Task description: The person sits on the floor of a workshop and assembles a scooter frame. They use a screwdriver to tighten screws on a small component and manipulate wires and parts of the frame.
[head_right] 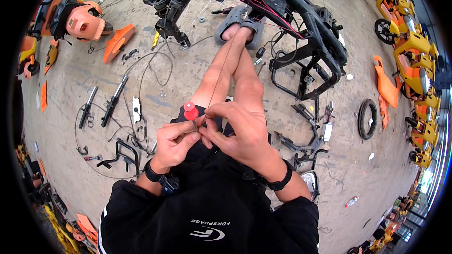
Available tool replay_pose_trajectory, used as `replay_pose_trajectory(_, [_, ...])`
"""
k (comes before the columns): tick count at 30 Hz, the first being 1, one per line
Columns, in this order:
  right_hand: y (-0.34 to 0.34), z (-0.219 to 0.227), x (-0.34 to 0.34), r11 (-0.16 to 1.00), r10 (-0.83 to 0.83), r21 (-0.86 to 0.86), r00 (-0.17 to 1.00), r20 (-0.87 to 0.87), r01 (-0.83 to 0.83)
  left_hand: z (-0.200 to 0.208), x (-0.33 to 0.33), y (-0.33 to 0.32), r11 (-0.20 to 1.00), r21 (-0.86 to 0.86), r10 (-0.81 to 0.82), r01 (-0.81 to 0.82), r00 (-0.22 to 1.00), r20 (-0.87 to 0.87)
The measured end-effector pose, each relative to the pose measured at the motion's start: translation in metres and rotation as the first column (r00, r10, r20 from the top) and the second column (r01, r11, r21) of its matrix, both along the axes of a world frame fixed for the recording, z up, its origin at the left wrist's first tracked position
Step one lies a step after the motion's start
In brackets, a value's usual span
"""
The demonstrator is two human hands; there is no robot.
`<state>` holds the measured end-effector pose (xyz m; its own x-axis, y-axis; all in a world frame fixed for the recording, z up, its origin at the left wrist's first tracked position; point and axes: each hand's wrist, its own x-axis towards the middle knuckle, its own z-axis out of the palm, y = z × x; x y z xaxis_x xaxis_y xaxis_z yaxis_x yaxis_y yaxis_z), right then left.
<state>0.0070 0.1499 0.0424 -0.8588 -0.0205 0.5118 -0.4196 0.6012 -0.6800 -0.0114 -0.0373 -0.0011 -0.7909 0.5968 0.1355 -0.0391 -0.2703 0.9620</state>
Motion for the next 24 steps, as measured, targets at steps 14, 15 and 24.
replay_pose_trajectory(14, [-0.003, -0.001, -0.007, 1.000, -0.006, 0.025, 0.991, 0.134, 0.002, -0.003, -0.005, -0.002, 0.997, -0.080, 0.010, -0.019, 0.994, -0.110])
replay_pose_trajectory(15, [-0.003, -0.002, -0.007, 1.000, -0.010, 0.028, 0.991, 0.132, 0.007, -0.004, -0.005, -0.002, 0.997, -0.070, 0.014, -0.022, 0.995, -0.103])
replay_pose_trajectory(24, [-0.005, -0.008, -0.005, 0.999, -0.035, -0.010, 0.997, 0.069, 0.035, -0.004, -0.001, -0.001, 0.999, -0.038, -0.018, 0.018, 1.000, 0.014])
